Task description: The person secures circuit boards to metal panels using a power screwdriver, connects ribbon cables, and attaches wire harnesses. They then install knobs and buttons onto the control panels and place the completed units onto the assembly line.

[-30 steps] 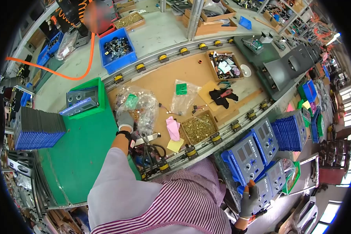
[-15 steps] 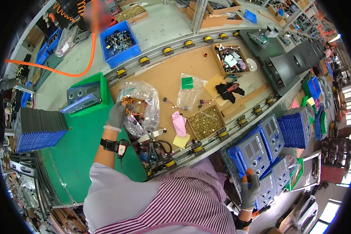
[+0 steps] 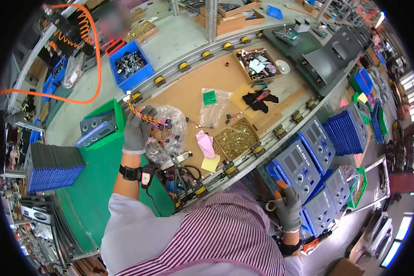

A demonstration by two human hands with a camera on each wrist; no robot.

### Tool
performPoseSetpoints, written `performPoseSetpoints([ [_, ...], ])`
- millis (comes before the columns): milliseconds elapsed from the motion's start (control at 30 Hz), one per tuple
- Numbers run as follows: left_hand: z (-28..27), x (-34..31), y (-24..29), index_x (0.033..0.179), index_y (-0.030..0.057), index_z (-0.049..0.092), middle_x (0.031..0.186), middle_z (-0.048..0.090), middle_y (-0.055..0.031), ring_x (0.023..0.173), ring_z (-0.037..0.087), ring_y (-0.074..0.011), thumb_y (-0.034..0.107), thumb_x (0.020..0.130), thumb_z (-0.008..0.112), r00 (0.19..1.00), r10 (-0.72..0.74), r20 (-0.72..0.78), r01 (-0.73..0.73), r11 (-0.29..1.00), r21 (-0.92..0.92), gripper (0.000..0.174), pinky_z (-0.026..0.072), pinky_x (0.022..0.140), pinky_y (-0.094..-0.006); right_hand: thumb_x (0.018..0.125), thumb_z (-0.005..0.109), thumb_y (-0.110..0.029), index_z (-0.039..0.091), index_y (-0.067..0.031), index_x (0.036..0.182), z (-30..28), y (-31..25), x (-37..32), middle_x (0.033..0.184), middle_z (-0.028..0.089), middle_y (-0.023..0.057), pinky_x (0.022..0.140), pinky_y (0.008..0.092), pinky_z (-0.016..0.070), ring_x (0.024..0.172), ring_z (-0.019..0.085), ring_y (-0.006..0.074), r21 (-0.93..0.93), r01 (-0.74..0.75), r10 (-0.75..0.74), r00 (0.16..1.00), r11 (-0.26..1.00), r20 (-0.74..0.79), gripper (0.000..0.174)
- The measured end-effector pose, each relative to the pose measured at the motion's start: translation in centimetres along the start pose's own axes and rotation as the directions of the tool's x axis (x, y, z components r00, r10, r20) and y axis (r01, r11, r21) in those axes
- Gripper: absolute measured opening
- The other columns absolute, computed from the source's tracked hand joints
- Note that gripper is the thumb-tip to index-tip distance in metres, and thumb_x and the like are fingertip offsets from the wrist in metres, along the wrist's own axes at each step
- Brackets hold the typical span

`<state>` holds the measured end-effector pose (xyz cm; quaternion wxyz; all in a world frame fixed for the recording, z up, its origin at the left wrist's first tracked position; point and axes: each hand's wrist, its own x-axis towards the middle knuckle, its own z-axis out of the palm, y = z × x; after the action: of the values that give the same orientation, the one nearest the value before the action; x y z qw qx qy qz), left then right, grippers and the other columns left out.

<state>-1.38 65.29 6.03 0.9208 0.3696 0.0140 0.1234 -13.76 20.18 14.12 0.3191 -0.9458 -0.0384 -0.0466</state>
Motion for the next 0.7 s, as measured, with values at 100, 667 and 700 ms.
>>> performPoseSetpoints([
  [100, 3.2, -0.4, -1.0, 0.103, 0.0029, 0.052, 0.106, 0.058, -0.0184, 0.102, 0.057, -0.0318, 0.013, 0.090, 0.048, 0.993, -0.079, 0.091, 0.092, 0.984, -0.153, 0.017, 0.0442, 0.092, -0.0443, 0.073, 0.061, -0.004, 0.060, -0.0010, 0.100, 0.0, -1.1, 1.0, 0.086, 0.060, 0.0126, 0.065, 0.0296, 0.0470, 0.072, 0.061, 0.0233, 0.102, -0.022, 0.017, 0.999, 0.995, 0.049, 0.028],
  [667, 25.5, -8.1, -17.9, 0.102, 0.0080, 0.056, 0.105, 0.059, -0.0118, 0.101, 0.057, -0.0300, 0.017, 0.086, 0.056, 0.661, -0.562, 0.497, 0.703, 0.695, -0.149, 0.018, 0.0501, 0.083, -0.0463, 0.076, 0.049, 0.005, 0.049, 0.0009, 0.120, -4.6, 3.3, 1.9, 0.097, 0.057, 0.0017, 0.076, 0.0206, 0.0437, 0.084, 0.052, 0.0058, 0.900, -0.137, 0.106, 0.989, 0.414, 0.102, 0.045],
  [700, 26.2, -8.6, -18.6, 0.102, 0.0079, 0.057, 0.105, 0.060, -0.0122, 0.100, 0.058, -0.0301, 0.017, 0.087, 0.056, 0.641, -0.590, 0.492, 0.723, 0.678, -0.129, 0.018, 0.0498, 0.084, -0.0465, 0.076, 0.049, 0.004, 0.049, 0.0010, 0.121, -5.7, 3.9, 1.6, 0.098, 0.057, 0.0020, 0.077, 0.0206, 0.0437, 0.084, 0.052, 0.0062, 0.909, -0.146, 0.110, 0.988, 0.391, 0.111, 0.045],
])
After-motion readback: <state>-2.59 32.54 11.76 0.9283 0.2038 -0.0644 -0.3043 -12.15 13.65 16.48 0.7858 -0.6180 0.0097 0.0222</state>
